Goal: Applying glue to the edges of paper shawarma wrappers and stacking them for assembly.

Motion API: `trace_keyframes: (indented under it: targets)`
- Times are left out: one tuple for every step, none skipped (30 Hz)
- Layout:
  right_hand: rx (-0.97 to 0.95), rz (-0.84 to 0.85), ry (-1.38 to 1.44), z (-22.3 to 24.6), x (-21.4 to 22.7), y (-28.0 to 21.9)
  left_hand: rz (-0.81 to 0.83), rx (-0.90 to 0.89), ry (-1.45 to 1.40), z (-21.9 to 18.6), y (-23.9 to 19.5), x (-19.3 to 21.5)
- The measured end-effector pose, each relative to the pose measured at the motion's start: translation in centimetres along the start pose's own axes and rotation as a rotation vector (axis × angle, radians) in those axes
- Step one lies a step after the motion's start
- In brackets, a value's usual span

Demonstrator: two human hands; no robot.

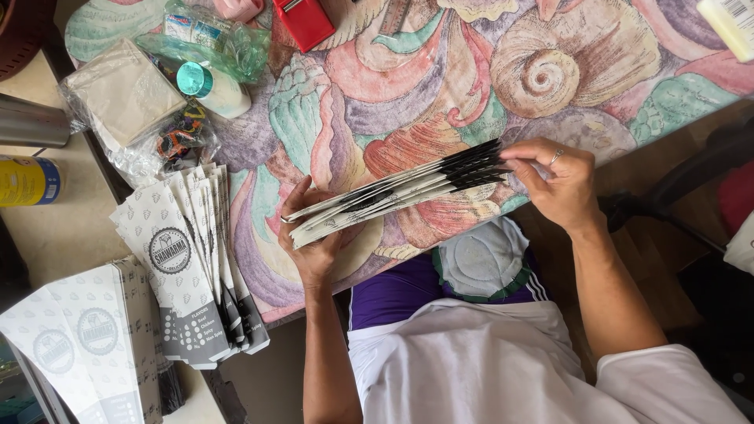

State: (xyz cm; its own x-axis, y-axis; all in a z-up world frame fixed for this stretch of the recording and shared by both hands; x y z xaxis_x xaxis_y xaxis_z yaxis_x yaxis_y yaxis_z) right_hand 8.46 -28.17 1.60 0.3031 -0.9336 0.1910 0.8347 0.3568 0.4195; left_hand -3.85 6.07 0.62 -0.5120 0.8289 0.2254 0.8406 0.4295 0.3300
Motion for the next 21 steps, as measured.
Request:
trace_keyframes:
  targets:
    - [0.001, -0.009, 0.013, 0.2, 0.0, 0.0, 0.001, 0.000, 0.003, 0.2, 0.0, 0.1]
    - [0.001, -0.016, 0.026, 0.3, 0.0, 0.0, 0.000, 0.000, 0.006, 0.5, 0.0, 0.3]
    - [0.001, -0.014, 0.028, 0.4, 0.1, -0.1, -0.001, 0.001, 0.008, 0.5, -0.1, 0.3]
    - [-0.004, -0.019, 0.032, 0.5, 0.2, -0.3, 0.001, 0.002, 0.003, 0.6, -0.1, 0.3]
    - [-0.010, -0.024, 0.037, 0.5, 0.3, -0.4, 0.002, 0.003, -0.001, 0.6, -0.1, 0.2]
    - [-0.011, -0.026, 0.035, 0.6, 0.3, -0.3, 0.004, 0.003, -0.003, 0.5, -0.1, 0.2]
    - [0.001, -0.006, 0.009, 0.8, 0.3, -0.2, 0.003, 0.006, -0.009, 0.5, -0.1, 0.2]
    - [0.013, 0.013, -0.016, 0.9, 0.3, -0.2, 0.002, 0.009, -0.015, 0.5, -0.1, 0.2]
    - [0.012, 0.012, -0.018, 0.9, 0.4, -0.2, 0.004, 0.010, -0.016, 0.3, -0.1, 0.0]
    - [0.012, 0.012, -0.015, 0.8, 0.3, -0.2, 0.003, 0.005, -0.015, 0.2, -0.1, -0.1]
    - [0.011, 0.012, -0.012, 0.7, 0.2, -0.1, 0.003, 0.000, -0.014, 0.0, 0.0, -0.1]
    - [0.013, 0.013, -0.011, 0.6, 0.1, -0.1, 0.001, -0.002, -0.013, 0.1, 0.0, -0.1]
    - [0.004, 0.009, -0.007, 0.5, -0.1, -0.2, 0.001, -0.003, -0.004, 0.2, 0.1, 0.0]
    - [-0.007, 0.004, -0.005, 0.4, -0.3, -0.2, 0.004, -0.003, 0.004, 0.3, 0.1, 0.0]
    - [-0.006, 0.004, -0.005, 0.2, -0.2, -0.4, 0.004, -0.003, 0.004, 0.4, 0.0, 0.0]
    - [-0.008, 0.004, 0.004, -0.1, -0.1, -0.5, 0.001, -0.002, 0.005, 0.5, 0.0, 0.0]
    - [-0.010, 0.003, 0.012, -0.3, 0.0, -0.7, -0.002, 0.000, 0.006, 0.6, -0.1, 0.0]
    - [-0.011, 0.003, 0.011, -0.5, 0.0, -0.4, 0.000, 0.000, 0.004, 0.4, -0.1, 0.1]
    - [0.027, -0.005, 0.033, -0.5, 0.1, -0.1, 0.006, 0.001, 0.005, 0.3, 0.0, 0.2]
    - [0.065, -0.015, 0.055, -0.6, 0.1, 0.1, 0.013, 0.001, 0.005, 0.2, 0.1, 0.3]
    - [0.064, -0.016, 0.054, -0.4, 0.1, 0.4, 0.015, 0.001, 0.004, 0.3, 0.0, 0.3]
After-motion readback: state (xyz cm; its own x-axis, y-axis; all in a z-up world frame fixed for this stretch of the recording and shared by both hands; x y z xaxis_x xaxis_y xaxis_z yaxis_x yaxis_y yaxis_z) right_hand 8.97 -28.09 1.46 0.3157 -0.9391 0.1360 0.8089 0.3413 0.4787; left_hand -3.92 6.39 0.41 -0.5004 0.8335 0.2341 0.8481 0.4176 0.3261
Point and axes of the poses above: each hand's wrist, its own y-axis towards the middle knuckle, its own x-axis out of the back of the hand, z = x × y, the point moved 1 cm from there along y, towards the middle knuckle, and after that the axes turned 7 degrees about y, right-handed, at the moved point
